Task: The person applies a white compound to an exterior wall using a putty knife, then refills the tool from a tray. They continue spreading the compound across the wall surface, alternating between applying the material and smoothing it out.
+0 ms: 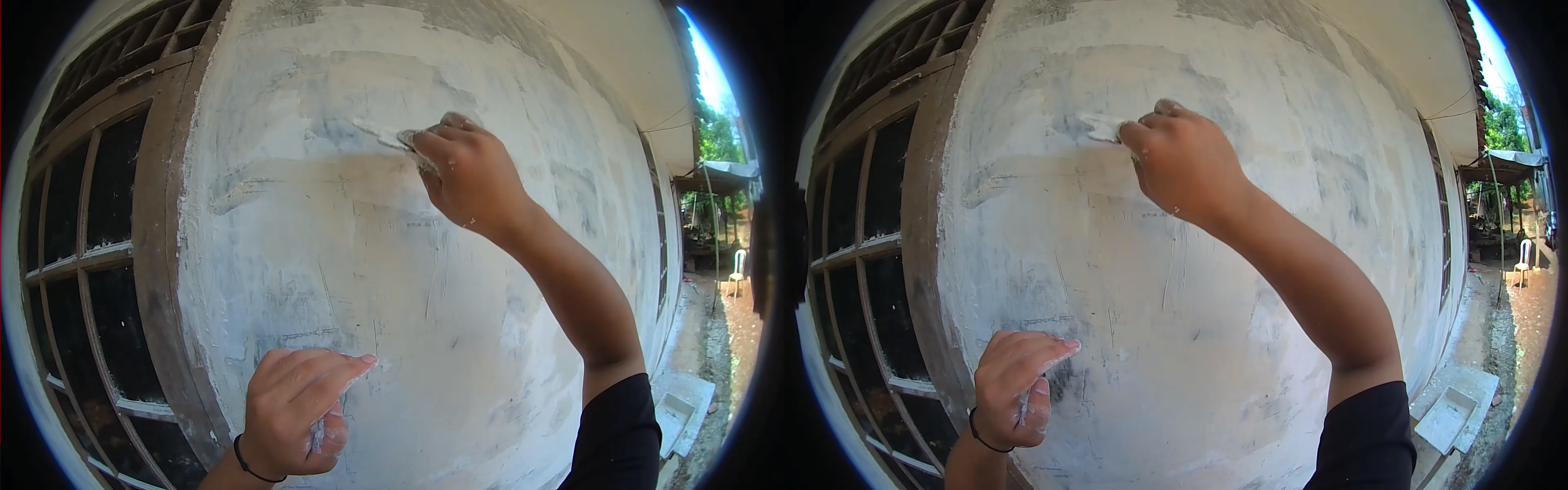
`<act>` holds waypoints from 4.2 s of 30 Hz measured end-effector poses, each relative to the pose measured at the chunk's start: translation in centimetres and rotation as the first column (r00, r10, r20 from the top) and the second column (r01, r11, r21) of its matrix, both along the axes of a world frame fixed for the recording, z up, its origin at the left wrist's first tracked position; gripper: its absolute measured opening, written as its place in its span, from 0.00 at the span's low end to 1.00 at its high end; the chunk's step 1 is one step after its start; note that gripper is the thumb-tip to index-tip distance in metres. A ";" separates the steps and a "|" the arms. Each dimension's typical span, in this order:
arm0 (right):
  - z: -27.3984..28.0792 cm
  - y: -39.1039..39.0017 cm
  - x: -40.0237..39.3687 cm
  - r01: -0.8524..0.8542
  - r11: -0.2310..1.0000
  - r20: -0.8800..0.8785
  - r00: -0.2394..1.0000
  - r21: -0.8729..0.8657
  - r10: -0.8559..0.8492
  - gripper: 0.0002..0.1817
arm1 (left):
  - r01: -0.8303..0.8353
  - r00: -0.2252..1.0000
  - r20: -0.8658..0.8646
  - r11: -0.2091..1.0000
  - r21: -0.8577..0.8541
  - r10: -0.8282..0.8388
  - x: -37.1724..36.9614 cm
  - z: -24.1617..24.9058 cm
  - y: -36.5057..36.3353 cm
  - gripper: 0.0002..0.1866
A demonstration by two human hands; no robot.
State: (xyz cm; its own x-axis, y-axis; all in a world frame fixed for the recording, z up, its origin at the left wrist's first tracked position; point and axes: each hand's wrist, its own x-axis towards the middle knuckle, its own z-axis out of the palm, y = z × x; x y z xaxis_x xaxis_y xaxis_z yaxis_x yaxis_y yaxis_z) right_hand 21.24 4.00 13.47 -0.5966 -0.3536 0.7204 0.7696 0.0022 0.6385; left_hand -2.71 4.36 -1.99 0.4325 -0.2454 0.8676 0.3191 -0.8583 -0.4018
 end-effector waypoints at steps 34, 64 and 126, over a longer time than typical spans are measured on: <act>-4.4 6.0 9.6 -0.124 0.988 0.287 0.947 -0.093 0.146 0.04 | -0.084 0.996 -0.015 0.995 0.054 0.085 19.7 -1.1 -2.0 0.24; -0.7 -3.2 23.7 -0.519 0.608 -0.514 0.833 -0.601 0.204 0.12 | -0.039 0.992 -0.117 0.998 0.051 0.045 28.6 -0.6 -2.0 0.21; -47.5 -39.6 53.9 -0.169 0.778 -0.694 -0.591 0.605 0.412 0.15 | 0.387 -0.032 0.282 -0.272 -0.881 -0.959 78.9 -27.5 -14.4 0.15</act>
